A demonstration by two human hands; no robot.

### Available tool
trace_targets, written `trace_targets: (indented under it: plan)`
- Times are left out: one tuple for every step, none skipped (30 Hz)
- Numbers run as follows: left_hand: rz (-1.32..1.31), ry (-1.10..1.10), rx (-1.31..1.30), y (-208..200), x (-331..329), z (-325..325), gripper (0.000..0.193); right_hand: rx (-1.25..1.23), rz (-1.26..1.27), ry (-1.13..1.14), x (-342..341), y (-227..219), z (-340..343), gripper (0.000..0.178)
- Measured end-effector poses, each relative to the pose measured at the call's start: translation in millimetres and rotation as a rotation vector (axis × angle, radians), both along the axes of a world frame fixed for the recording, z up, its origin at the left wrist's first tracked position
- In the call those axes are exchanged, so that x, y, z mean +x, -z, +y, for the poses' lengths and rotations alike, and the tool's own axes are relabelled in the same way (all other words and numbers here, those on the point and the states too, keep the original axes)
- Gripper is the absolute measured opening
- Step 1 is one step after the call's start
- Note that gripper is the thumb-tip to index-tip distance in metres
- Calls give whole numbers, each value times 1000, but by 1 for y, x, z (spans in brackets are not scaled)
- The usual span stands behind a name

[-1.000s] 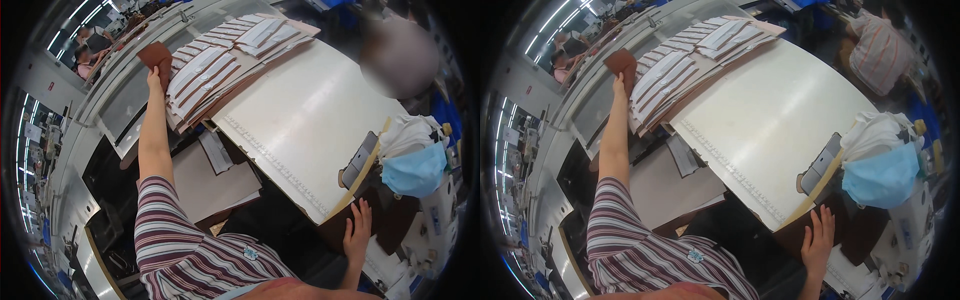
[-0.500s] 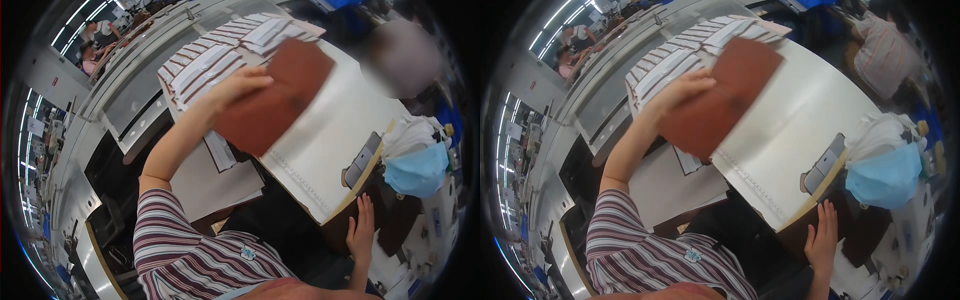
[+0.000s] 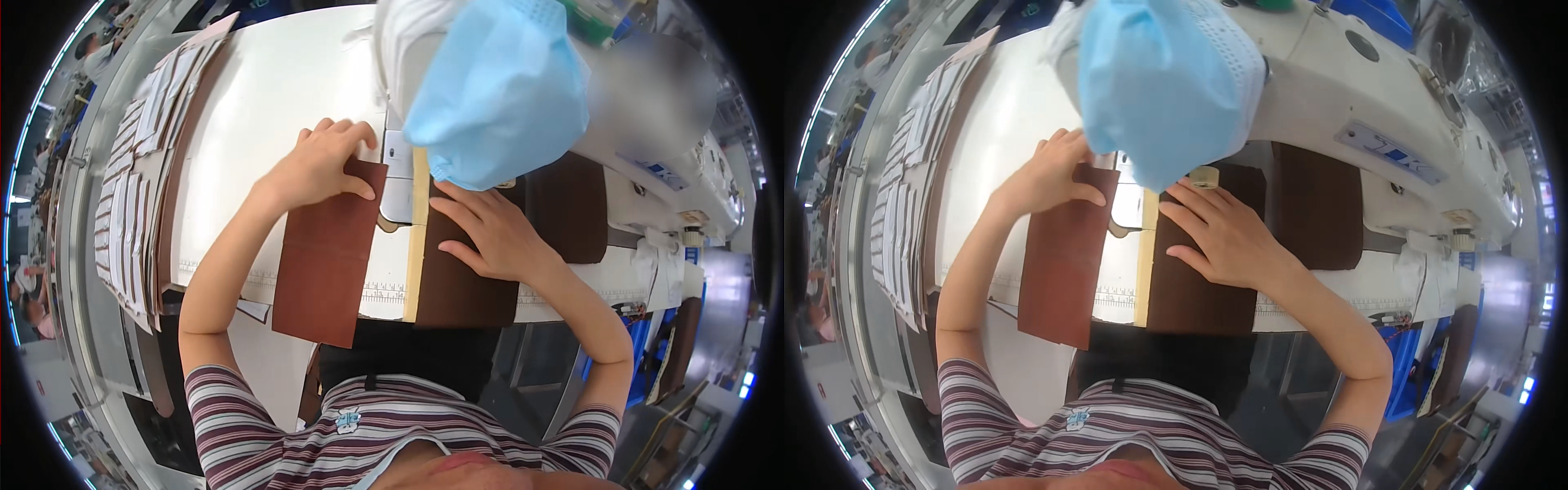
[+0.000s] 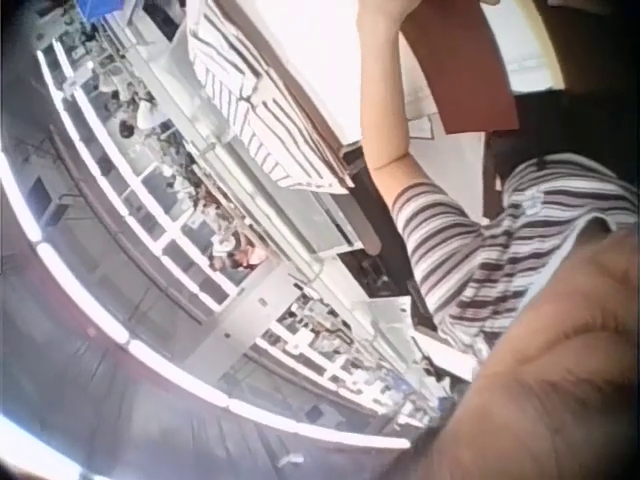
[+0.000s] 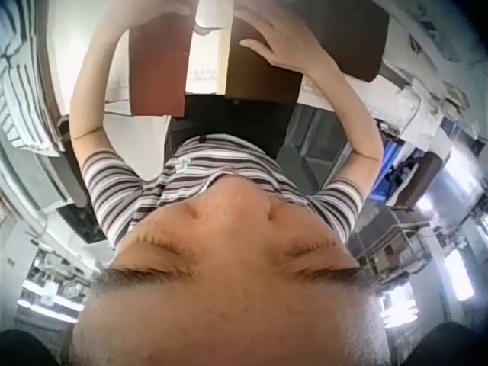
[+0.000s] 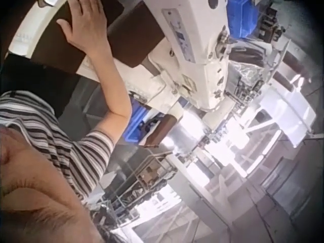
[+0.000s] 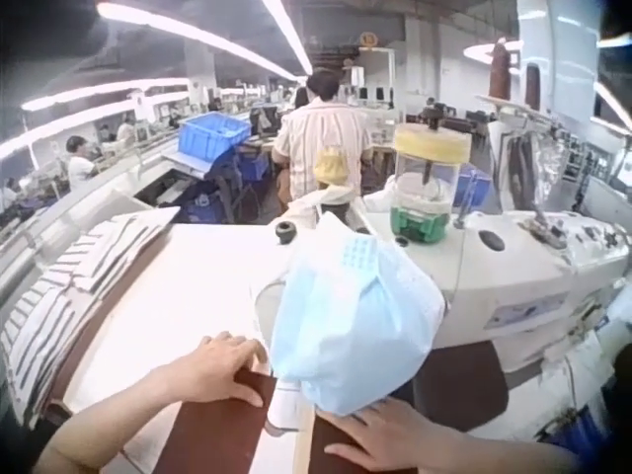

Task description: Assembling and sewing pieces of leather at a sewing machine workstation.

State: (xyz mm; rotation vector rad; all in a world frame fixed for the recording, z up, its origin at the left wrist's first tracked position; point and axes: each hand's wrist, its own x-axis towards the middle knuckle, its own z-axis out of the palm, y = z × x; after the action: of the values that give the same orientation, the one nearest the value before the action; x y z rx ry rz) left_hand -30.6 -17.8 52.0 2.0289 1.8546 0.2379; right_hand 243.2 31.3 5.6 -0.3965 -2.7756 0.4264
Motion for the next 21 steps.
trace_targets:
  plan:
    - [-3, 11, -9, 1, -2, 7, 35, -9, -3, 11, -1, -2, 1, 50]
    - [-72, 53, -99, 3, -6, 13, 29, -37, 6, 2, -1, -4, 3, 52]
    - [-140, 93, -192, 3, -7, 17, 23, -67, 16, -9, -1, -5, 5, 53]
    - [-242, 88, -147, 4, -5, 14, 17, -77, 13, 0, -1, -4, 6, 53]
    - [-245, 94, -158, 4, -2, 13, 17, -54, 34, 14, 0, -2, 6, 55]
    - [-433, 120, -152, 5, 1, 12, 15, -31, 55, 26, 0, -1, 6, 57]
    - [-621, 142, -146, 6, 5, 11, 12, -43, 51, 34, 1, 1, 7, 57]
    - [-670, 205, -111, 8, 10, 7, 10, -2, 57, 38, 0, 2, 8, 58]
    - [-675, 206, -126, 12, 17, 6, 10, 39, 62, 42, -1, 3, 10, 58]
    - [-633, 164, 5, 16, 26, 6, 10, 60, 77, 36, -2, 3, 11, 59]
    - [-586, 117, 138, 19, 32, 5, 10, 49, 74, 37, -2, 4, 11, 59]
    - [-590, 114, 128, 22, 35, 5, 10, 73, 67, 46, -3, 5, 11, 59]
    - [-602, 71, 146, 25, 37, 5, 10, 99, 60, 54, -2, 5, 10, 60]
    - [-613, 29, 167, 29, 39, 6, 10, 99, 46, 63, -3, 3, 8, 60]
    - [-623, -13, 190, 32, 40, 8, 10, 94, 43, 65, -2, 4, 8, 60]
    - [-625, -13, 186, 38, 40, 8, 10, 81, 40, 69, -2, 4, 8, 58]
    - [-605, 28, 285, 45, 41, 8, 11, 69, 38, 73, -3, 5, 9, 56]
    - [-584, 69, 385, 49, 41, 9, 13, 66, 38, 74, -4, 4, 10, 56]
    - [-584, 68, 383, 50, 40, 9, 13, 75, 57, 87, -5, 4, 11, 54]
    - [-496, 126, 417, 52, 39, 9, 15, 83, 75, 102, -5, 4, 12, 52]
    - [-408, 183, 451, 53, 38, 10, 18, 80, 74, 104, -5, 6, 12, 52]
